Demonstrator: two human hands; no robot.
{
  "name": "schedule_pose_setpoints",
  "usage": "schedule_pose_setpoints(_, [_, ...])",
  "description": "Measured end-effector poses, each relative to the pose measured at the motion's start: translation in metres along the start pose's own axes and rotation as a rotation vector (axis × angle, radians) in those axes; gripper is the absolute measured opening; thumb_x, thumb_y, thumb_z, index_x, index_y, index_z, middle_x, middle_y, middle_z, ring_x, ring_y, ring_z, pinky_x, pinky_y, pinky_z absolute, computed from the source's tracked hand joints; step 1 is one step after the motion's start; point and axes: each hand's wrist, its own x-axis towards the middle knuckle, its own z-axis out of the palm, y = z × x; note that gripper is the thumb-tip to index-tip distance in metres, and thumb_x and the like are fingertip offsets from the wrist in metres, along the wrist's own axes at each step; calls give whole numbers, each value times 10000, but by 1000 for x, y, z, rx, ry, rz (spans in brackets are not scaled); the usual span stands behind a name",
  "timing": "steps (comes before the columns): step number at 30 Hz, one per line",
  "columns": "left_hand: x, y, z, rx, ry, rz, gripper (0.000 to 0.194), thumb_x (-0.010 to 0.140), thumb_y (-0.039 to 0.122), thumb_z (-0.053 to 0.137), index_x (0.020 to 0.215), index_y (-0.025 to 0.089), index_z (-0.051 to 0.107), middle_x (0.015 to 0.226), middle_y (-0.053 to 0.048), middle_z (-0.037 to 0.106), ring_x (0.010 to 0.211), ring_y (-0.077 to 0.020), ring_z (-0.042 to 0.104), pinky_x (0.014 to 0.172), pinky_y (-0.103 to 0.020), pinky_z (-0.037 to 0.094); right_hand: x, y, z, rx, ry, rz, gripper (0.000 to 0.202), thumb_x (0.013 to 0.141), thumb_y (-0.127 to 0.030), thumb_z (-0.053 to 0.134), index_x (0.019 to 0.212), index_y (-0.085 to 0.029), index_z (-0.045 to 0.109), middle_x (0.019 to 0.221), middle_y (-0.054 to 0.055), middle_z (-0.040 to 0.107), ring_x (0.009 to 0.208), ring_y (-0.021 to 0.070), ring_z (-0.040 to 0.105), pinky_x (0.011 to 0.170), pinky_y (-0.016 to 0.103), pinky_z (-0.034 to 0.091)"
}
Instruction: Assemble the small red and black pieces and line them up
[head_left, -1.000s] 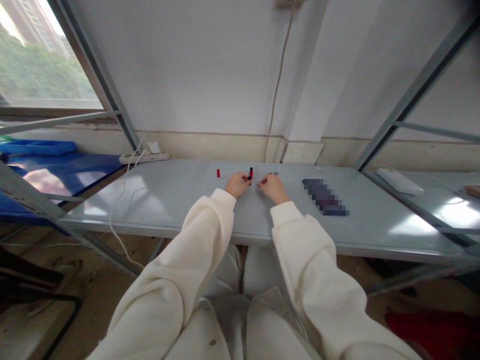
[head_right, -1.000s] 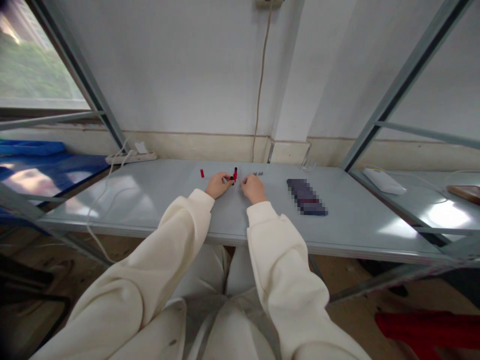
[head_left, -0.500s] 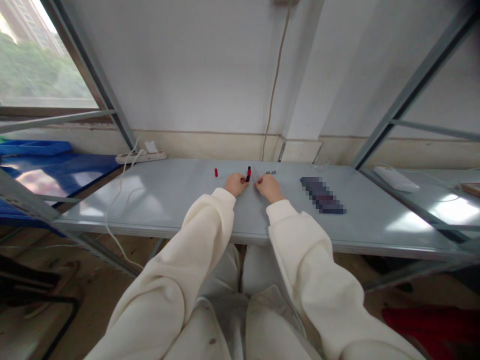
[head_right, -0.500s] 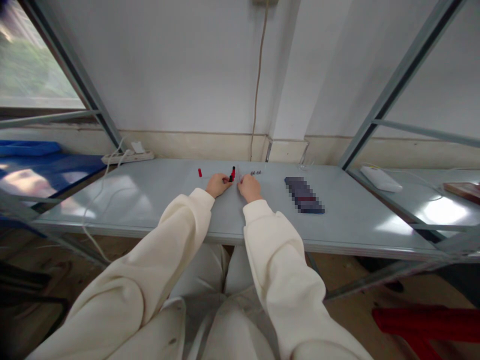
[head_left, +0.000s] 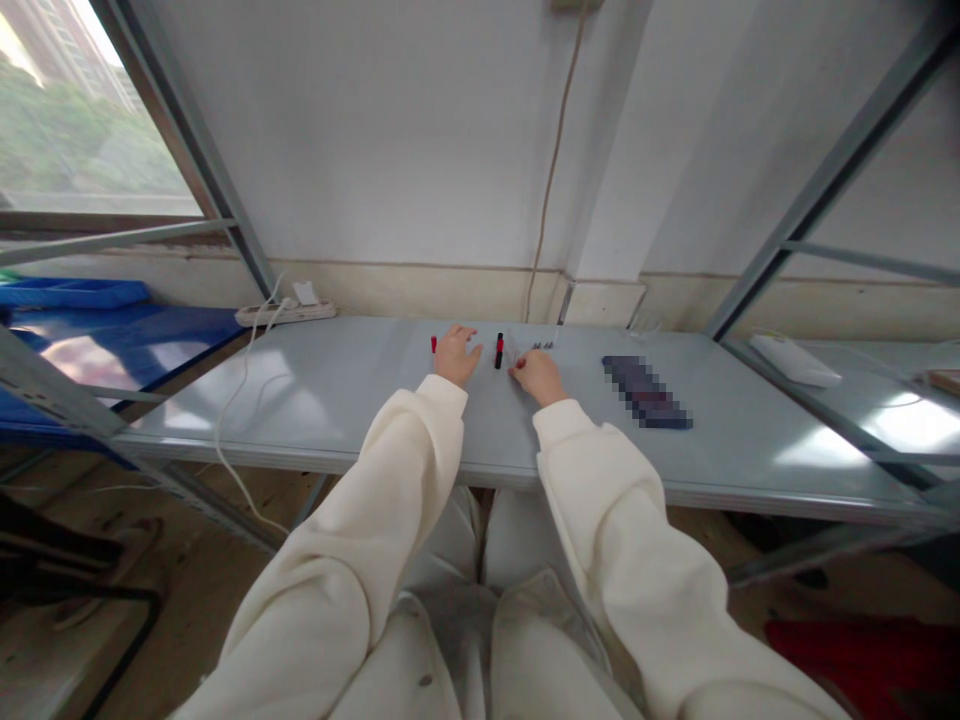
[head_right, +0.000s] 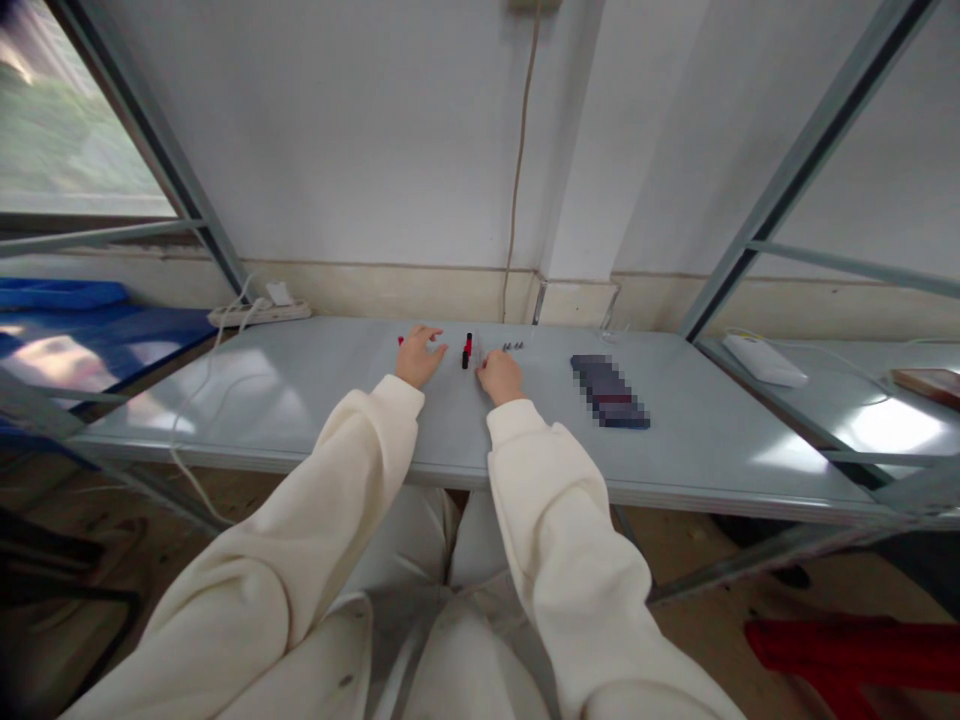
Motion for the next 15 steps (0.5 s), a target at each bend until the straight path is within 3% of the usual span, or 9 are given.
schedule_pose_setpoints(2, [3, -6, -10, -24, 160, -93, 329, 719, 217, 528, 1042, 152, 535, 998, -99, 539, 914, -175, 517, 807, -290, 389, 0, 0, 0, 3, 8, -6, 212, 698, -309, 587, 803, -135, 650, 852, 136, 639, 832, 207, 591, 694, 270, 423])
schedule_pose_setpoints(4, [5, -14, -17, -29, 229, -232, 404, 720, 203, 517, 1117, 140, 473, 1004, -120, 538, 932, -191, 520, 807, -309, 391, 0, 0, 0, 10, 14, -16, 207, 701, -308, 584, 793, -135, 651, 841, 135, 641, 830, 208, 592, 694, 272, 424])
schedule_pose_setpoints(9, [5, -31, -23, 3, 58, -548, 599, 683, 238, 572, 1225, 103, 354, 922, -157, 590, 963, -264, 538, 811, -375, 383, 1, 1, 1, 12, 12, -10, 218, 707, -324, 582, 792, -136, 649, 848, 133, 640, 821, 200, 595, 696, 268, 424])
schedule_pose_setpoints(15, [3, -30, -24, 160, -26, -571, 579, 703, 315, 561, 1211, 113, 369, 1048, -204, 561, 1031, -311, 507, 822, -406, 379, -6, 1, -6, -21, -12, 12, 272, 695, -337, 595, 853, -119, 632, 911, 152, 628, 862, 208, 587, 717, 266, 421])
